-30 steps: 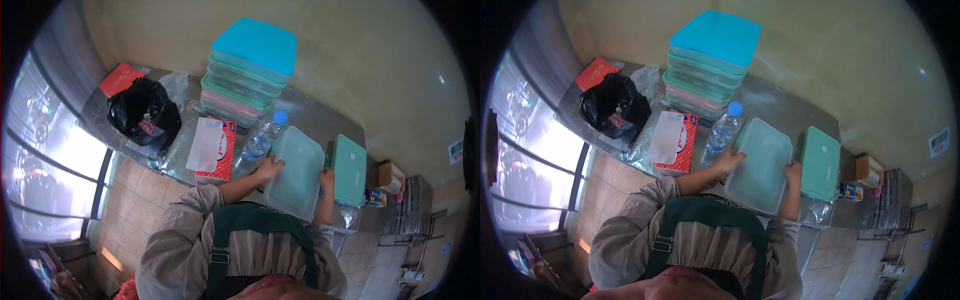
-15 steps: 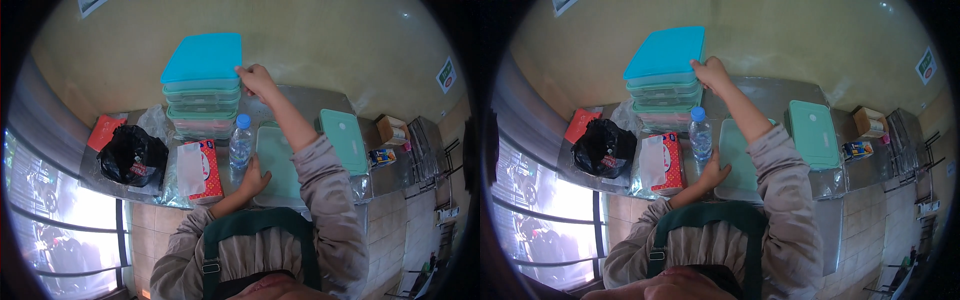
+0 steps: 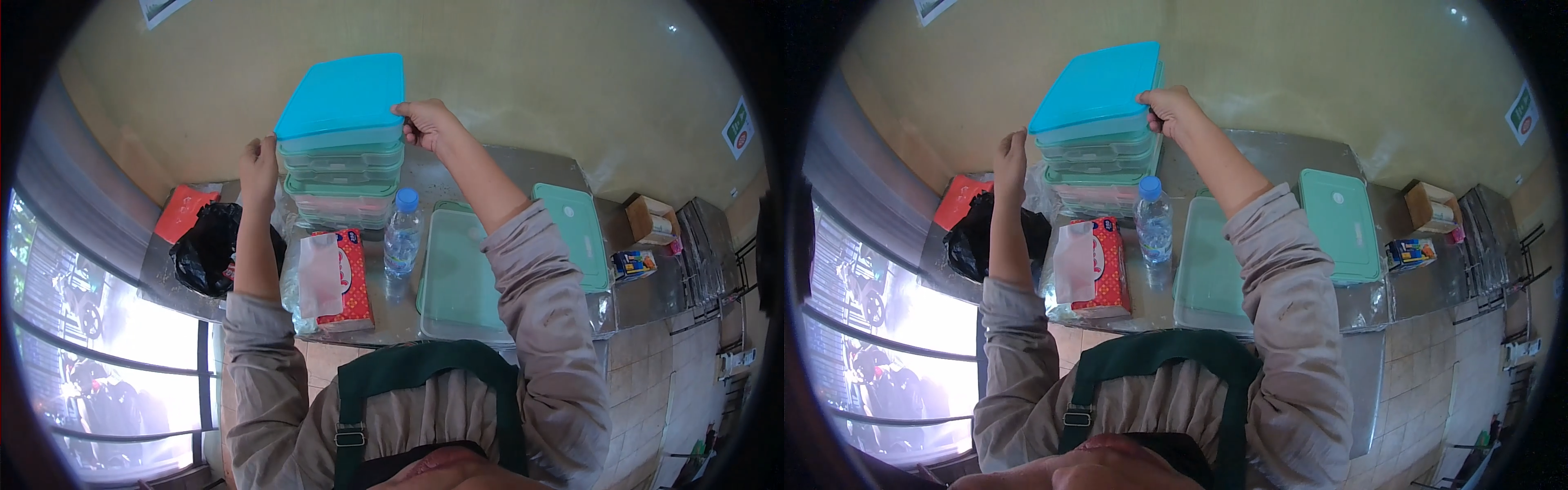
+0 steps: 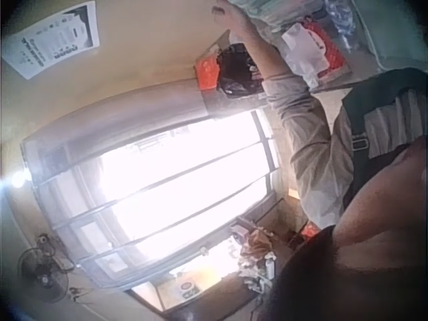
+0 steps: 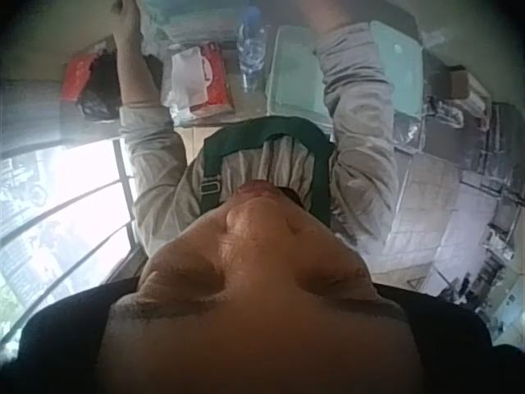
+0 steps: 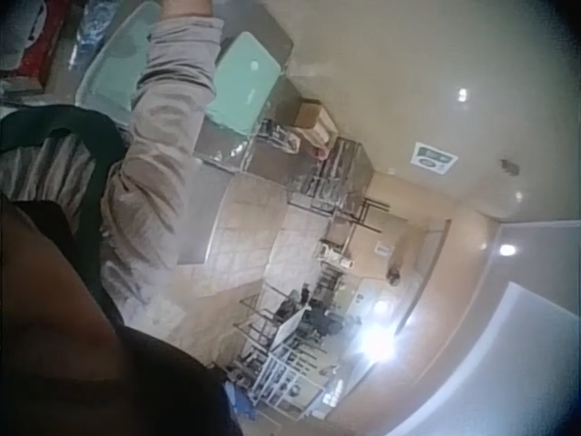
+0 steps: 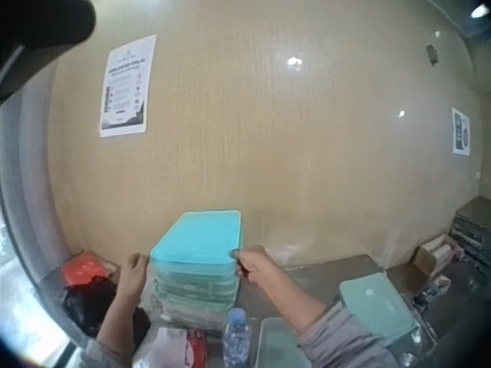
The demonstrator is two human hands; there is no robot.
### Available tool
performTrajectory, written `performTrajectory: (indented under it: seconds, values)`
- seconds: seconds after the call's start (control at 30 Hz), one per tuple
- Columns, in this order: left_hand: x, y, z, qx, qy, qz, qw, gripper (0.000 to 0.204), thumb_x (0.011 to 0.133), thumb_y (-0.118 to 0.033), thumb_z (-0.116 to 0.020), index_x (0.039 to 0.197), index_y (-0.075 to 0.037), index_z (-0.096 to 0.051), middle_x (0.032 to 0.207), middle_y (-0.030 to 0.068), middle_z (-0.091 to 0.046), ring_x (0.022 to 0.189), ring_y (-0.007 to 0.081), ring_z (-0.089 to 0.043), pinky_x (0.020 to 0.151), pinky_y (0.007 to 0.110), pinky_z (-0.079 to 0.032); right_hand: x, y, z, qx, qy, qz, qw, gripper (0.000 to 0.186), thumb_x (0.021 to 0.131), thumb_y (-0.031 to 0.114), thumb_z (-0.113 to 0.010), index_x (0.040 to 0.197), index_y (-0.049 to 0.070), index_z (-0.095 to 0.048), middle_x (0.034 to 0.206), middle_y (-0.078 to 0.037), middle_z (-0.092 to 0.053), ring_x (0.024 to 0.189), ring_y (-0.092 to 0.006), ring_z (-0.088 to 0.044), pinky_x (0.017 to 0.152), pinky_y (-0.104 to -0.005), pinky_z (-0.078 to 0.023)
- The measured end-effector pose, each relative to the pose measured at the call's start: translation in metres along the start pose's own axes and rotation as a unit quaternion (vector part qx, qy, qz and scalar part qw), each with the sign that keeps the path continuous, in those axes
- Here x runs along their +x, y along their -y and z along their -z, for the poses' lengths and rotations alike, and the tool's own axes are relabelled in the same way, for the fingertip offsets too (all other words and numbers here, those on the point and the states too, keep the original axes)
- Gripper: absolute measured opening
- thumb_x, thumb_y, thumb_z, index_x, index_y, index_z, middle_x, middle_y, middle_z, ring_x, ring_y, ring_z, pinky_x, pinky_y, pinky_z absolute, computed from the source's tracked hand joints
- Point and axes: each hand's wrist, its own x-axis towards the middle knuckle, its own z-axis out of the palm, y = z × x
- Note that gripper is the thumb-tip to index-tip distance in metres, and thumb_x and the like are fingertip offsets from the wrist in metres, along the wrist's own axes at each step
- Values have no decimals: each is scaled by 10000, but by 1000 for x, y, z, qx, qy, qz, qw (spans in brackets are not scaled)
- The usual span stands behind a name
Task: Organizing and stacking plastic food containers and lids on a table.
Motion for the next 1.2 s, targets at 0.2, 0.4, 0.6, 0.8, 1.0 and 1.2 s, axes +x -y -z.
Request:
performTrajectory:
  seconds: [0.2, 0.4, 0.6, 0.8, 1.0, 1.2]
  values:
    - [31, 28, 5, 21, 189, 263, 946, 441, 748, -415, -527, 978, -39, -518, 894, 41, -506, 824, 139, -476, 703, 287, -371, -11, 10, -4, 19, 36, 53, 998, 116, 734, 105, -610, 712, 21, -532, 593, -26, -468, 473, -97, -423, 396, -221, -377]
    - [20, -11, 9, -228, 96, 297, 922, 458, 773, -365, -552, 1078, -45, -432, 919, 61, -511, 795, 181, -519, 698, 314, -425, -57, 49, -16, -45, 114, 241, 963, 166, 755, 138, -603, 744, -3, -515, 624, -38, -482, 520, -114, -467, 430, -241, -407]
    - [-1, -11, 48, -441, 4, 176, 880, 391, 844, -282, -487, 1108, -6, -400, 1063, 135, -498, 929, 260, -531, 734, 403, -487, -27, 26, -8, -231, 36, 240, 942, 333, 778, 306, -563, 804, -23, -519, 704, -105, -537, 621, -161, -535, 514, -294, -439]
    - [-44, 28, 100, -480, -67, 243, 840, 403, 822, -248, -529, 1113, 4, -408, 1062, 143, -506, 943, 267, -528, 748, 409, -487, -8, -17, 1, -447, -3, 10, 895, 359, 753, 288, -577, 791, -67, -536, 681, -161, -560, 567, -222, -557, 488, -345, -433]
    - [-80, 52, 120, -458, -148, 297, 825, 403, 800, -240, -562, 1092, 4, -430, 1049, 145, -516, 930, 269, -529, 744, 410, -487, -4, -22, -2, -140, -32, -39, 989, 88, 718, 45, -528, 746, -38, -534, 567, -79, -468, 428, -154, -390, 384, -312, -321]
    - [-89, 92, 153, -403, -110, 311, 854, 500, 780, -287, -583, 1152, -22, -379, 1069, 168, -478, 870, 289, -531, 632, 361, -514, 44, -37, -3, 87, 34, -14, 996, 227, 724, 11, -493, 948, 4, -533, 869, -106, -570, 735, -244, -584, 565, -344, -492]
